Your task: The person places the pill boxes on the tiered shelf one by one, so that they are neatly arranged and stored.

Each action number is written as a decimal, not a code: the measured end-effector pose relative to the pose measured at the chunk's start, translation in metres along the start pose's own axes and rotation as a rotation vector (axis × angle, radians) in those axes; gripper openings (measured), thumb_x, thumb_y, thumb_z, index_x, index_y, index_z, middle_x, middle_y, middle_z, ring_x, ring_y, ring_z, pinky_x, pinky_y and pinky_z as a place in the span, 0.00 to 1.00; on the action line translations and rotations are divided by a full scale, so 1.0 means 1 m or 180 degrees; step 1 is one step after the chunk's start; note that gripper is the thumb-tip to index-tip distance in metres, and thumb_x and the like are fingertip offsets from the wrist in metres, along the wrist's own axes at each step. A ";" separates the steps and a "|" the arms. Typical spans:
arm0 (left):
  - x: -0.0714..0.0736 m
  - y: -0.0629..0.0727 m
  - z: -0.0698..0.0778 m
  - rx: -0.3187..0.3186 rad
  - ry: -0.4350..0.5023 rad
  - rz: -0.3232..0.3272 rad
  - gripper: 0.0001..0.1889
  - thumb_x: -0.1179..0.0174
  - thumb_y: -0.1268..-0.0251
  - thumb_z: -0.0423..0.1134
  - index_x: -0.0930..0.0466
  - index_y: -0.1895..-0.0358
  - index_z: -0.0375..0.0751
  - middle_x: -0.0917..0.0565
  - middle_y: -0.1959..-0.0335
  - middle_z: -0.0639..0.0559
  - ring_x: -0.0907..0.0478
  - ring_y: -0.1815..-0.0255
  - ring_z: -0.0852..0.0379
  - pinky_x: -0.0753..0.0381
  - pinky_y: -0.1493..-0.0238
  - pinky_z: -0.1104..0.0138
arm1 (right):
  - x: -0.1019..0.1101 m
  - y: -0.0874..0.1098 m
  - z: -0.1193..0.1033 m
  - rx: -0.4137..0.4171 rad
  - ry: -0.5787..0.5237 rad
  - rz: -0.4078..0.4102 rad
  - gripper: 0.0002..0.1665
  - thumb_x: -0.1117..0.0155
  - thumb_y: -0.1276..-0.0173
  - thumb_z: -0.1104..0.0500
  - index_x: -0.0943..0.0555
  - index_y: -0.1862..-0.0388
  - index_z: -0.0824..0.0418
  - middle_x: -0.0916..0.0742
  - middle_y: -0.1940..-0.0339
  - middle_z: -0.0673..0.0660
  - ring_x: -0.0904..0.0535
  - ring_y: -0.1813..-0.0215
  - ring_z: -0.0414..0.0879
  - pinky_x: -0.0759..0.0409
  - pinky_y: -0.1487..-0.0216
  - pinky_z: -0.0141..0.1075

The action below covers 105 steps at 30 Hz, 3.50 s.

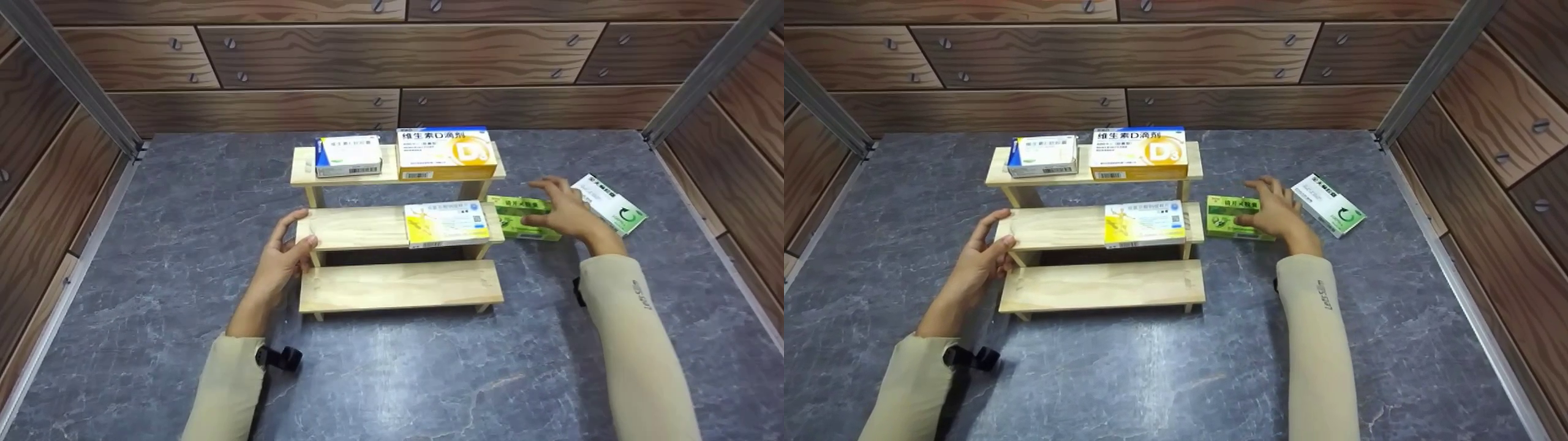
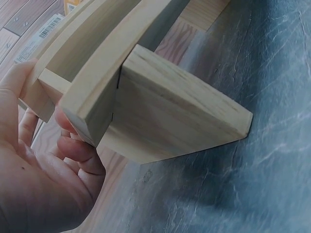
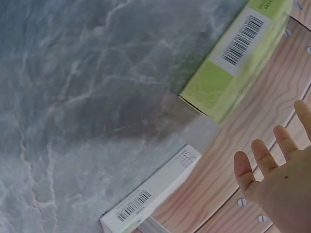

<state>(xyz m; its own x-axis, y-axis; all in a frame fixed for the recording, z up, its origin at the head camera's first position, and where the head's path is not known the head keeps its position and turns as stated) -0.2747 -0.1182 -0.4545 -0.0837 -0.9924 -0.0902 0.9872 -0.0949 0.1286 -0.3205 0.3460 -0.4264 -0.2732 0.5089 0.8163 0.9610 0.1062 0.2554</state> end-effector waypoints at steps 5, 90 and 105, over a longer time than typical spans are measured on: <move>-0.001 0.000 0.000 0.0018 0.0014 -0.0039 0.27 0.43 0.31 0.33 0.36 0.31 0.54 0.24 0.80 0.58 0.33 0.86 0.62 0.39 0.82 0.72 | -0.005 -0.003 0.008 -0.0052 0.0136 -0.0049 0.50 0.32 0.38 0.45 0.45 0.24 0.59 0.52 0.22 0.69 0.60 0.26 0.75 0.62 0.33 0.72; -0.002 0.001 0.001 -0.0056 -0.0017 -0.0044 0.26 0.43 0.31 0.35 0.35 0.32 0.55 0.28 0.86 0.56 0.33 0.87 0.62 0.39 0.82 0.70 | 0.079 0.098 0.029 0.0393 -0.0006 0.0796 0.47 0.30 0.37 0.52 0.41 0.26 0.64 0.43 0.28 0.73 0.42 0.37 0.69 0.36 0.50 0.40; -0.001 0.000 0.002 -0.0065 -0.0043 -0.0047 0.26 0.43 0.31 0.35 0.35 0.32 0.55 0.28 0.84 0.56 0.34 0.87 0.62 0.38 0.82 0.71 | 0.079 0.123 -0.006 0.0745 0.0054 0.0954 0.43 0.26 0.43 0.59 0.34 0.30 0.64 0.38 0.30 0.69 0.42 0.34 0.68 0.39 0.47 0.44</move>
<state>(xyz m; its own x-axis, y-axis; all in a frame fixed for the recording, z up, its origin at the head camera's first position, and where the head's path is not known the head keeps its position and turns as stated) -0.2752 -0.1171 -0.4522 -0.1001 -0.9919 -0.0788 0.9883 -0.1082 0.1072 -0.2238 0.3944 -0.3271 0.0228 0.5329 0.8459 0.9817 0.1481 -0.1198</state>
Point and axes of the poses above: each hand's wrist, its own y-axis away from the middle knuckle, its own x-axis out of the back of the hand, z = x × y, the point moved 8 cm from there along -y, towards the middle knuckle
